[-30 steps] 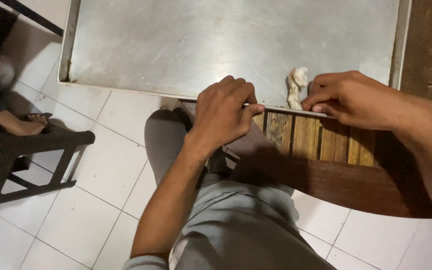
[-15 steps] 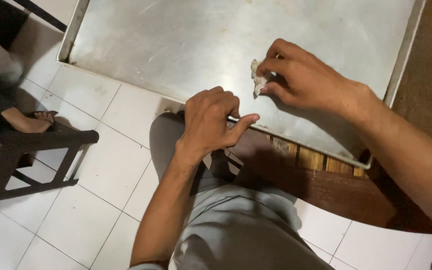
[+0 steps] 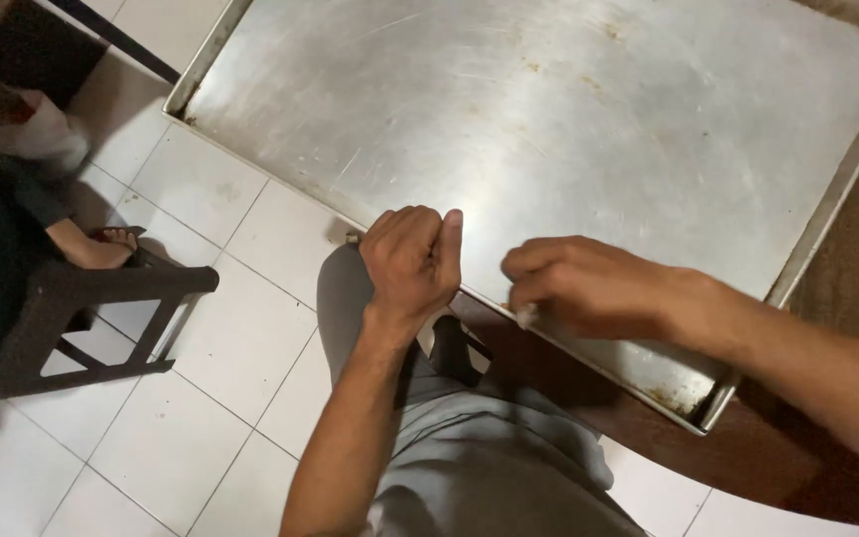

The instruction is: Cleaning the edges and corners of a metal baking tray using a small cleaning cloth to remove residue.

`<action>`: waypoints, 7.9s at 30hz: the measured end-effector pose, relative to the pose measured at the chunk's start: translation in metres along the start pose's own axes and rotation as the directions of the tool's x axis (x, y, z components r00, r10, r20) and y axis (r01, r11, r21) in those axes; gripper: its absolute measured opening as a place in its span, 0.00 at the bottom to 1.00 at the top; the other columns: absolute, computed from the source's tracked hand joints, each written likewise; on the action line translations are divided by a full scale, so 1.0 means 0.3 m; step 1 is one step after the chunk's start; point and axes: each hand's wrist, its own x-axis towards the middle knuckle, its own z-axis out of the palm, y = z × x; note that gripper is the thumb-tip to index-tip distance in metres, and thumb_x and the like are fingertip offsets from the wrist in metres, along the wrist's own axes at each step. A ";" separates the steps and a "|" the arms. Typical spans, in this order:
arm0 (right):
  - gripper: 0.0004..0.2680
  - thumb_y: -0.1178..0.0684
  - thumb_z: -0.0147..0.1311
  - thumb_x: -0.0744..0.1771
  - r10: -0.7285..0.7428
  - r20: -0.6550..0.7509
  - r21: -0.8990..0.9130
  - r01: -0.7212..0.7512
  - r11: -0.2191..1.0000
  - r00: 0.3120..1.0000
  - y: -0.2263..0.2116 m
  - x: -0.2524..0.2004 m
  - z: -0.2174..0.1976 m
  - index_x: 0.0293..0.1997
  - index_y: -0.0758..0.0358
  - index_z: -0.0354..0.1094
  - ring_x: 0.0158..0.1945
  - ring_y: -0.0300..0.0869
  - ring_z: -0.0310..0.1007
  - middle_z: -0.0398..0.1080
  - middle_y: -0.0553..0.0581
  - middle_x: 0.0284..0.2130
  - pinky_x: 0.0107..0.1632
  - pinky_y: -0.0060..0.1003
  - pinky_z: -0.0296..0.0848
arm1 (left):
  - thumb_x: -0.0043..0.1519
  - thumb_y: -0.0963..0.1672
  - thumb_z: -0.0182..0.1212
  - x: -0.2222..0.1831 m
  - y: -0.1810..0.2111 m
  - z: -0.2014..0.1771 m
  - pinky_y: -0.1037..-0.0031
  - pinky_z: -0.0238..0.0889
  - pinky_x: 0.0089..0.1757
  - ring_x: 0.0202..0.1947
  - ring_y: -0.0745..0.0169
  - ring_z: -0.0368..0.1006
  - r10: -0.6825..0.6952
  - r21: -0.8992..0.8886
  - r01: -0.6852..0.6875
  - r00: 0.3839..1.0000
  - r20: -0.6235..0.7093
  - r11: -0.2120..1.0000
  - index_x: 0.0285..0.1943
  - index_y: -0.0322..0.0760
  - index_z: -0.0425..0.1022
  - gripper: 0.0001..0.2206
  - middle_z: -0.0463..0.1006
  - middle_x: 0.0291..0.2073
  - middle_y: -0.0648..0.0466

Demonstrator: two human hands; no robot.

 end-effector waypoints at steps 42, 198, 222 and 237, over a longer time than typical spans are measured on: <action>0.14 0.69 0.53 0.66 0.228 -0.441 -0.098 -0.300 0.949 0.868 -0.293 -0.296 -0.079 0.56 0.63 0.70 0.39 0.43 0.74 0.68 0.58 0.41 0.42 0.30 0.73 | 0.65 0.46 0.67 0.065 0.226 -0.063 0.66 0.47 0.35 0.26 0.57 0.60 0.393 -0.054 -0.399 0.857 0.332 0.915 0.26 0.40 0.62 0.18 0.63 0.23 0.56; 0.08 0.68 0.57 0.62 -0.199 -0.903 -0.285 -0.184 0.941 0.381 -0.117 -0.189 0.128 0.36 0.62 0.80 0.38 0.56 0.78 0.76 0.60 0.36 0.44 0.46 0.78 | 0.53 0.41 0.63 0.057 0.441 -0.192 0.74 0.56 0.22 0.09 0.58 0.63 0.211 -0.327 -0.150 0.964 0.163 0.933 0.23 0.41 0.76 0.05 0.60 0.05 0.57; 0.17 0.44 0.45 0.72 -0.579 -0.705 -0.606 0.077 0.792 0.411 -0.088 -0.164 -0.001 0.30 0.64 0.76 0.31 0.55 0.72 0.73 0.60 0.28 0.41 0.48 0.75 | 0.56 0.45 0.55 0.089 0.414 -0.188 0.75 0.57 0.22 0.11 0.59 0.62 0.279 -0.270 -0.250 0.957 0.076 0.930 0.21 0.45 0.70 0.09 0.57 0.08 0.60; 0.10 0.58 0.40 0.71 -0.569 -0.513 -0.545 0.268 0.794 0.643 -0.209 -0.191 -0.108 0.32 0.75 0.60 0.32 0.57 0.70 0.68 0.70 0.29 0.35 0.47 0.71 | 0.57 0.44 0.51 0.152 0.461 -0.293 0.71 0.35 0.24 0.13 0.65 0.46 0.479 -0.254 -0.469 0.878 -0.026 0.846 0.18 0.43 0.52 0.15 0.50 0.13 0.60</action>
